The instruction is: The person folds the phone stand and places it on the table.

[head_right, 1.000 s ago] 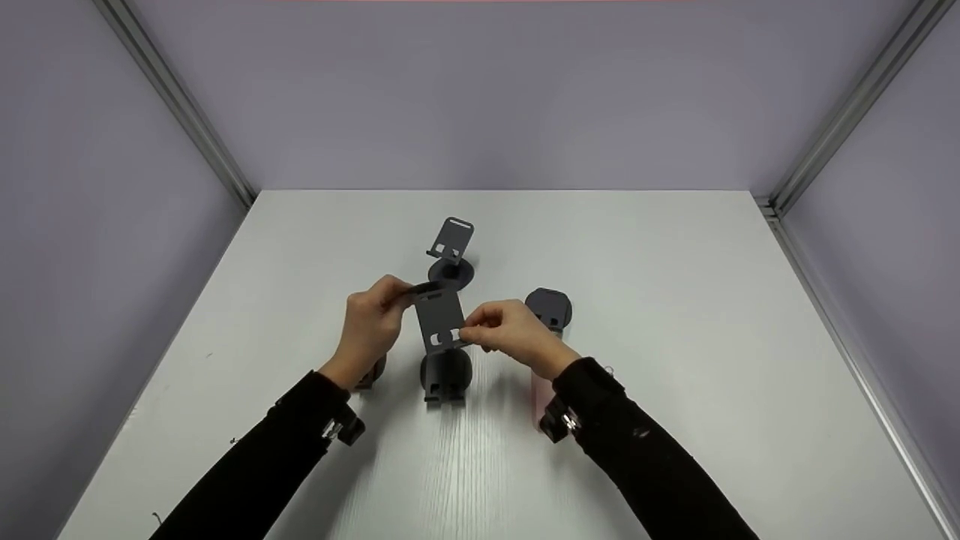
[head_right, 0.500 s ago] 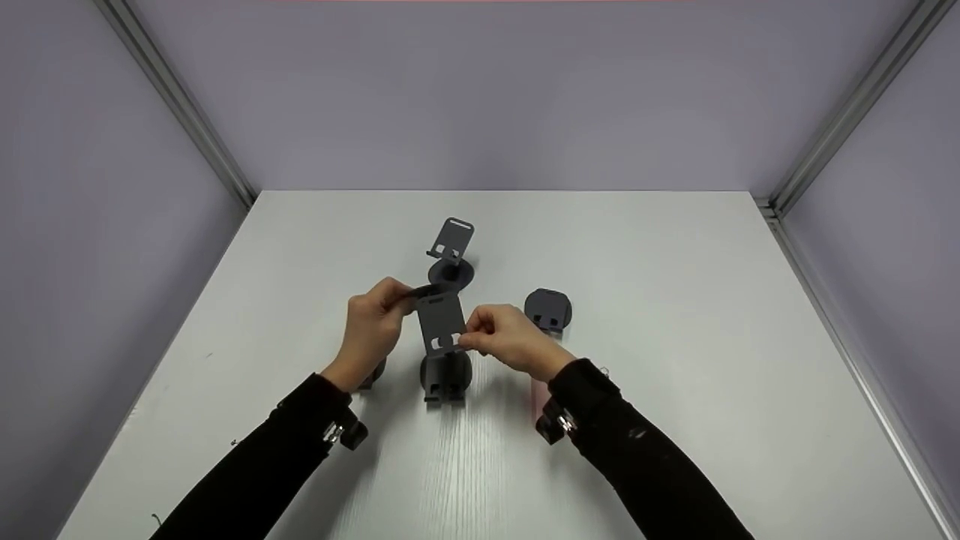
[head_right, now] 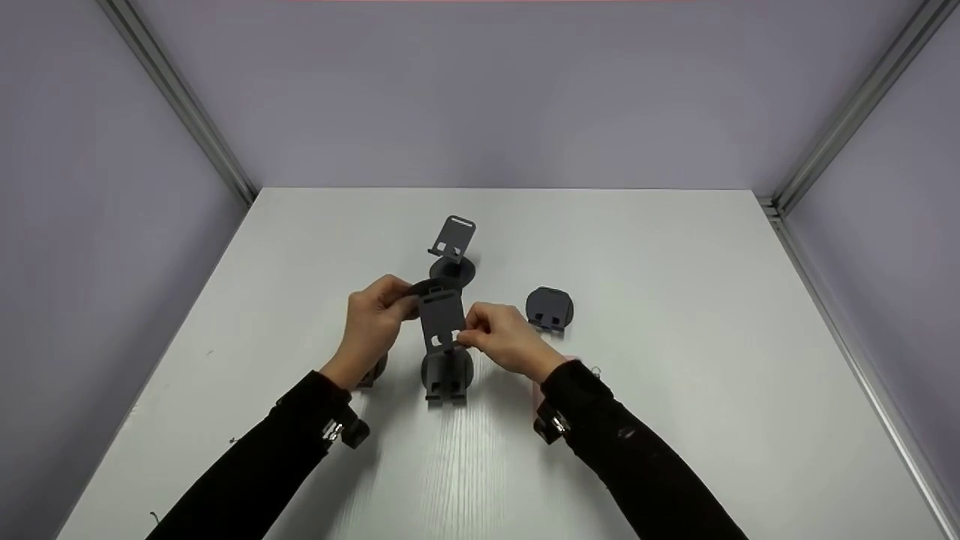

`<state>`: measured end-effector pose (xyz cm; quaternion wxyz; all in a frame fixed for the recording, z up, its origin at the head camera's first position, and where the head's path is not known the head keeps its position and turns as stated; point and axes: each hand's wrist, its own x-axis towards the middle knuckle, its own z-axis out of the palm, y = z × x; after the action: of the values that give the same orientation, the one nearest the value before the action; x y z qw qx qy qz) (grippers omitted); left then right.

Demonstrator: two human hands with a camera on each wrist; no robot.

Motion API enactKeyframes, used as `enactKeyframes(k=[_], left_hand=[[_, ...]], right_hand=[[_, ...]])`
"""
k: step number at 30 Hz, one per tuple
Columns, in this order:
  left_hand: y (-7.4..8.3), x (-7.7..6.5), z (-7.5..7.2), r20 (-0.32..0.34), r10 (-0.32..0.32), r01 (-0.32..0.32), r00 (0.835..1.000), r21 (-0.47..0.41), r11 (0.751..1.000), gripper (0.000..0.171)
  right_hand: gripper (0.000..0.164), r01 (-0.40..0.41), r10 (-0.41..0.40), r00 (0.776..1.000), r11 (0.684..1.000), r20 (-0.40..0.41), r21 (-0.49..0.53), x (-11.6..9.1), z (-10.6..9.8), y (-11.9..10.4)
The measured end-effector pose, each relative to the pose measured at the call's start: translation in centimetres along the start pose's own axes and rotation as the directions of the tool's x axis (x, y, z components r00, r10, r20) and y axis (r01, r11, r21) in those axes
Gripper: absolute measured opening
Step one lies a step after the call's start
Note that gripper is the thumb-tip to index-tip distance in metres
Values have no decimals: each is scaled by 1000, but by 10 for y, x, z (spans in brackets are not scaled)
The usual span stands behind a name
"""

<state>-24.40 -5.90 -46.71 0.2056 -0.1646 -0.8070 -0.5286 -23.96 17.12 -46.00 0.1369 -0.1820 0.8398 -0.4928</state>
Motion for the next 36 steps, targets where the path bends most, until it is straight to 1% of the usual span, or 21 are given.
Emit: enactKeyframes(k=[4, 7, 12, 23, 29, 36], left_hand=[[3, 0, 0, 34, -37, 39, 999, -46, 998, 4], [4, 1, 0, 58, -51, 55, 997, -61, 997, 4], [6, 1, 1, 88, -72, 81, 994, -101, 992, 5], [10, 0, 2, 134, -131, 153, 982, -165, 974, 5], [11, 0, 2, 145, -152, 176, 978, -173, 969, 7], [10, -1, 3, 174, -184, 217, 967, -196, 956, 10]], right_hand=[[15, 28, -30, 999, 997, -25, -68, 0, 1, 2], [16, 53, -59, 997, 991, -40, -121, 1, 2, 4], [17, 100, -108, 993, 982, -45, -164, 2, 3, 7], [12, 162, -179, 981, 969, -76, -186, 6, 8, 12], [11, 201, -222, 970, 960, -95, -193, 7, 10, 15], [12, 233, -260, 959, 950, -110, -208, 7, 12, 18]])
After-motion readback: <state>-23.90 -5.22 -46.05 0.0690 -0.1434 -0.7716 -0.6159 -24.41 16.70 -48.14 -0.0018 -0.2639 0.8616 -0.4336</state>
